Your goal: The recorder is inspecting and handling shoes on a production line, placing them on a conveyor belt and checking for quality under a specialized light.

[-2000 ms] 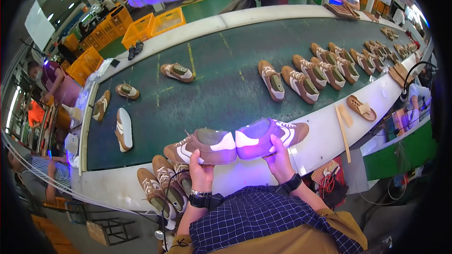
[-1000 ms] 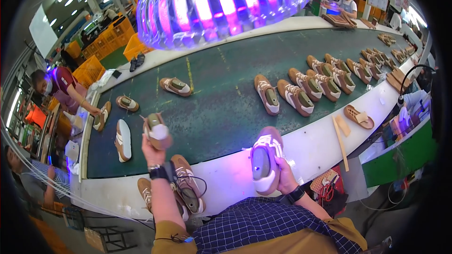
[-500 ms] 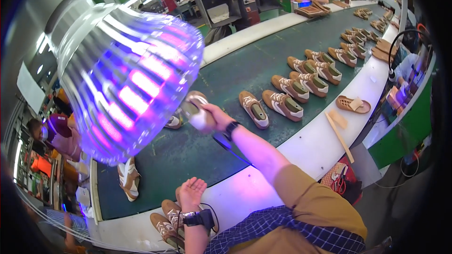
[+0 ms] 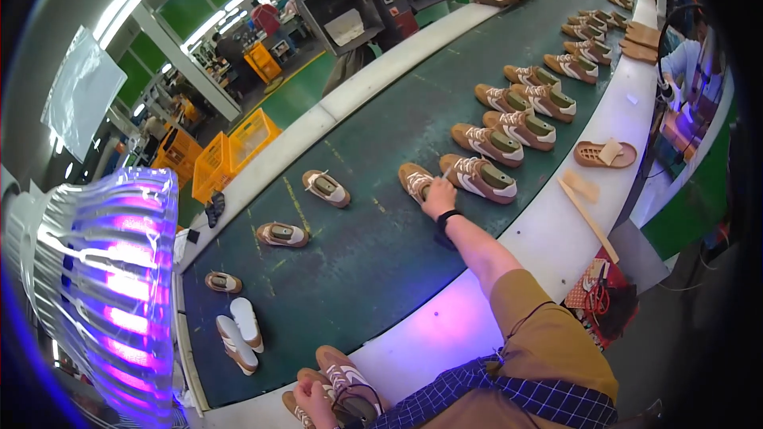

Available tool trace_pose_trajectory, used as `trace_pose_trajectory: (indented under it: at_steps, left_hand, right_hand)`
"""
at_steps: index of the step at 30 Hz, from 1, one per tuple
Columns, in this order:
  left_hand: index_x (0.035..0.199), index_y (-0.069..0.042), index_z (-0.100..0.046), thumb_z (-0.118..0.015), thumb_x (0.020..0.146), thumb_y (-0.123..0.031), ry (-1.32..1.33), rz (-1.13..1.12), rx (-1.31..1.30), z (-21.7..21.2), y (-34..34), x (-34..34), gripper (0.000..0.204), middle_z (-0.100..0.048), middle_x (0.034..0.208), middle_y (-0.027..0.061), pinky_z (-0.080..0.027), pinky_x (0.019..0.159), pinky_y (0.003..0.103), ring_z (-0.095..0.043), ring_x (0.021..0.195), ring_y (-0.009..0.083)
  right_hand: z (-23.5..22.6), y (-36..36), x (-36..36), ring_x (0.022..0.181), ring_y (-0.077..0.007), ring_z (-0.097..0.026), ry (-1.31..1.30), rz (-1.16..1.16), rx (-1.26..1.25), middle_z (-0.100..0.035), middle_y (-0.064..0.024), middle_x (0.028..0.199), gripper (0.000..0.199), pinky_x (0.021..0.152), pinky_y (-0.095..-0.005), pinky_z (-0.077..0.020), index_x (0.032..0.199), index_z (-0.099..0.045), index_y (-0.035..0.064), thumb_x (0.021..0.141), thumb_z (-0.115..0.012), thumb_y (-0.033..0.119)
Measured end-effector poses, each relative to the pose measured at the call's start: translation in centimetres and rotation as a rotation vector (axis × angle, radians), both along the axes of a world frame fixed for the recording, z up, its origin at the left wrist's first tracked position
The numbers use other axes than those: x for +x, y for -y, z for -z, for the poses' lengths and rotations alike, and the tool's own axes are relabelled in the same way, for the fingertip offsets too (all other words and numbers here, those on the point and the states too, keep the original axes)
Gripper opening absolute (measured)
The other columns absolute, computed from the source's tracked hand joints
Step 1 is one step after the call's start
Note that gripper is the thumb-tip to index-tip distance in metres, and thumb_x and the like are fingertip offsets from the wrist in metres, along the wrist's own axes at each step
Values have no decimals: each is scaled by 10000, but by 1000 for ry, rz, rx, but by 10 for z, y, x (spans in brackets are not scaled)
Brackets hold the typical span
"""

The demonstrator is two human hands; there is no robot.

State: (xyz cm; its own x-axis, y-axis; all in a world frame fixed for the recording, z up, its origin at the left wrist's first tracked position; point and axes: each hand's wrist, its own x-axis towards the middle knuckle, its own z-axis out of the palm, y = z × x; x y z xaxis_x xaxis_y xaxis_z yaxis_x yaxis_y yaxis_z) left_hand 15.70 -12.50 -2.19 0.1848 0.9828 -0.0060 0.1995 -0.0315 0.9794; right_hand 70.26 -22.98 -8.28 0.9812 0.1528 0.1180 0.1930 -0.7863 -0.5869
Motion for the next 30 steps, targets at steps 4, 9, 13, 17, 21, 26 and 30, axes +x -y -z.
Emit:
trace_pose_trajectory:
  at_steps: [4, 9, 13, 17, 21, 26, 30]
  left_hand:
    - [1163, -115, -562, -616, 794, -448, -210, 115, -268, -7, 5, -8, 500, -562, 961, 220, -421, 814, 424, -524, 932, 308]
    - [985, 3, -561, -643, 754, -121, -176, 54, -3, -15, 19, 12, 275, -585, 879, 89, -468, 756, 312, -565, 823, 194]
    - [1037, 21, -580, -663, 719, -295, -1019, 331, 290, -48, 33, 21, 456, -616, 810, 166, -486, 738, 346, -605, 773, 295]
    - [1020, -14, -606, -559, 881, -280, -475, 682, -367, -89, 40, 63, 304, -645, 802, 62, -450, 509, 217, -595, 632, 76]
    - [990, -9, -593, -506, 925, -244, -299, 979, -210, -109, 82, 72, 258, -634, 776, 30, -451, 518, 209, -584, 627, 69]
    - [862, -13, -598, -536, 889, -233, -523, 779, -500, -76, 85, -22, 230, -618, 706, 33, -441, 520, 229, -579, 605, 88]
    - [704, 1, -647, -539, 758, -370, -983, 174, -140, -38, 101, -161, 390, -607, 611, 167, -462, 570, 391, -611, 580, 301]
  right_hand:
    - [6, 24, 20, 1076, -360, -556, -306, -195, 68, -595, -223, 1098, 535, 916, -402, -462, 1090, -556, -4, 662, -716, 275]
    - [2, 30, 10, 1076, -373, -551, -284, -188, -35, -587, -250, 1099, 525, 923, -411, -451, 1095, -548, -17, 677, -693, 264]
    - [9, 38, -10, 1040, -397, -562, -184, -191, 11, -580, -282, 1076, 472, 908, -427, -440, 1051, -523, -77, 751, -630, 272]
    - [19, 40, -22, 1038, -416, -553, -195, -166, 14, -589, -253, 1087, 496, 898, -453, -438, 1072, -529, -38, 773, -638, 344]
    - [23, 40, -23, 1045, -419, -550, -216, -156, 62, -587, -250, 1100, 485, 897, -457, -438, 1070, -538, -21, 782, -635, 357]
    - [22, 39, -21, 1065, -403, -548, -222, -172, 42, -583, -258, 1109, 491, 906, -445, -439, 1079, -533, -25, 780, -635, 351]
    - [20, 36, -20, 1029, -377, -580, -231, -178, -9, -602, -243, 1079, 532, 892, -433, -457, 1065, -543, -35, 751, -650, 382]
